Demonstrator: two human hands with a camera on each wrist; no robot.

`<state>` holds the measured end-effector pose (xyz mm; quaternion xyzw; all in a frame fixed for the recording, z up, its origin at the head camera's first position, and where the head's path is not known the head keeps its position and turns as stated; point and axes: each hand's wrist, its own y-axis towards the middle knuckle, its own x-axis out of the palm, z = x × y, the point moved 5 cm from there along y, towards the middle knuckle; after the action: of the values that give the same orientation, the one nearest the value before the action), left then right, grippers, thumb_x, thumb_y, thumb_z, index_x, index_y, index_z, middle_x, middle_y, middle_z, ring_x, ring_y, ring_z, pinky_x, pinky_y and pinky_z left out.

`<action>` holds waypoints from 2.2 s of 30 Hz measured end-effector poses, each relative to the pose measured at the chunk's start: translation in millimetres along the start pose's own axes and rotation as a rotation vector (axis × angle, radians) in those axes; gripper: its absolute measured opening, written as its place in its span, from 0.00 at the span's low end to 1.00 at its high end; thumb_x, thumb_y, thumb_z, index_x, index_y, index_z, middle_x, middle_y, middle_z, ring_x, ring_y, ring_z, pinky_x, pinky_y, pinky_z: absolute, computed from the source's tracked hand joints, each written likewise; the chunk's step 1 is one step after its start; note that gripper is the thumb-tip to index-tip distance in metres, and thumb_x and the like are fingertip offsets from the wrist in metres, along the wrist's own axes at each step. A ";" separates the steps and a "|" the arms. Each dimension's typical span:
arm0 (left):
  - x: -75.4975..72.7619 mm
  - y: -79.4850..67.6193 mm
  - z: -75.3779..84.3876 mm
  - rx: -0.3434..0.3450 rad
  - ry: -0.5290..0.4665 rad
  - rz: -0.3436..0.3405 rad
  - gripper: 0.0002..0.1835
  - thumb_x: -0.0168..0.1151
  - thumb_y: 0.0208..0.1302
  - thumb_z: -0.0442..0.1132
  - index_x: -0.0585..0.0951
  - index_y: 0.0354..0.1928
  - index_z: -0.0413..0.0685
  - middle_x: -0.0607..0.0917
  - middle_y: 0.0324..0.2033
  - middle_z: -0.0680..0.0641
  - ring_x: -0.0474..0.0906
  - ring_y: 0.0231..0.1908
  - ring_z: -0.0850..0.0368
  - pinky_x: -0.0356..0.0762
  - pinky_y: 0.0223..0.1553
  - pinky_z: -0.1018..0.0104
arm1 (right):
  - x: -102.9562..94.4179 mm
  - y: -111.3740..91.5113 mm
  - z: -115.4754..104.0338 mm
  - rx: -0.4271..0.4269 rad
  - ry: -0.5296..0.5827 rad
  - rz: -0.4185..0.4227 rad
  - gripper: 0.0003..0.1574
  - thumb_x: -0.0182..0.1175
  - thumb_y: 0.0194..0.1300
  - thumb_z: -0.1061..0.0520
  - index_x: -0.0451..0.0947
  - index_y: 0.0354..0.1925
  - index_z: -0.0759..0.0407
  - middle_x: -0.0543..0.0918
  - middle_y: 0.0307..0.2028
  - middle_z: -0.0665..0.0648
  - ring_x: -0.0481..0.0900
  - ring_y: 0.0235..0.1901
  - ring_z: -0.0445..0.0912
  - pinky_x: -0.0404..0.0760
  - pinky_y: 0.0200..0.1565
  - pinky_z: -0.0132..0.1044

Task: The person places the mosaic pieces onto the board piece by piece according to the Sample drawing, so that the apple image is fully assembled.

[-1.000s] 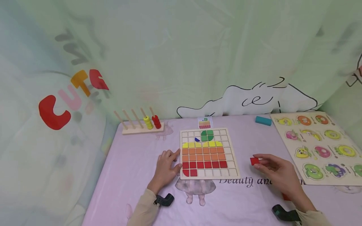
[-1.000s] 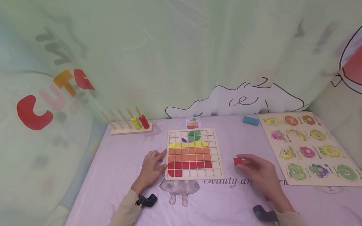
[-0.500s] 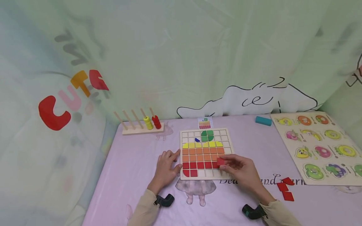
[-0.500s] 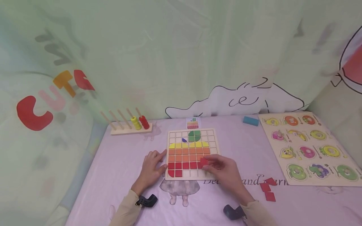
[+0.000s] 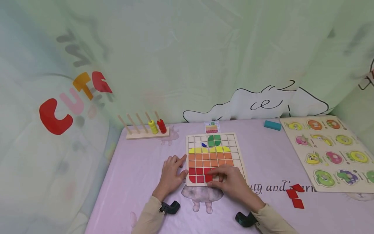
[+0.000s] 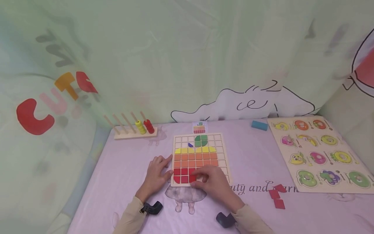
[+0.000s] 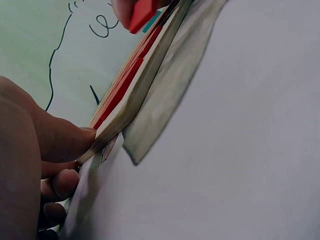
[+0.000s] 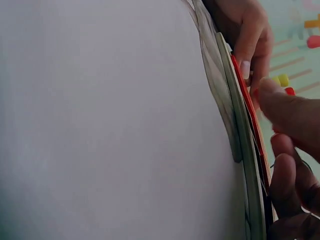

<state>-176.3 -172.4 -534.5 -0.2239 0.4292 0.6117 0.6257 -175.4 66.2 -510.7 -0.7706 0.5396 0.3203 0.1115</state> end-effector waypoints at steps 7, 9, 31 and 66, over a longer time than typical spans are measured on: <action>-0.8 0.3 0.1 0.031 0.007 0.016 0.32 0.70 0.63 0.40 0.80 0.70 0.42 0.75 0.34 0.52 0.66 0.40 0.57 0.62 0.45 0.61 | 3.1 3.1 -2.4 0.075 -0.072 -0.052 0.22 0.85 0.49 0.57 0.92 0.45 0.53 0.84 0.32 0.45 0.72 0.26 0.34 0.74 0.30 0.29; -0.7 0.4 0.5 0.041 0.005 0.025 0.32 0.70 0.62 0.40 0.80 0.70 0.41 0.75 0.34 0.52 0.67 0.40 0.56 0.63 0.45 0.60 | 2.2 3.2 -2.4 0.096 -0.061 -0.061 0.23 0.85 0.49 0.58 0.92 0.46 0.54 0.85 0.32 0.46 0.73 0.25 0.35 0.74 0.29 0.29; -0.7 0.5 2.2 0.051 -0.005 0.037 0.32 0.70 0.61 0.39 0.81 0.69 0.40 0.75 0.33 0.52 0.66 0.39 0.56 0.62 0.44 0.60 | -7.6 2.4 -2.7 0.001 -0.055 -0.096 0.10 0.79 0.59 0.58 0.93 0.41 0.52 0.85 0.30 0.41 0.72 0.27 0.33 0.75 0.30 0.29; 0.3 -0.2 1.4 0.008 -0.018 0.018 0.32 0.70 0.62 0.39 0.80 0.70 0.42 0.75 0.34 0.53 0.66 0.40 0.57 0.63 0.46 0.60 | -157.5 -99.7 106.4 0.425 -0.447 -0.013 0.24 0.81 0.55 0.51 0.87 0.45 0.63 0.81 0.33 0.56 0.77 0.33 0.49 0.76 0.31 0.33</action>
<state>-175.8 -171.1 -534.1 -0.2120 0.4280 0.6177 0.6248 -158.6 280.2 -513.3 -0.6437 0.5519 0.3611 0.3882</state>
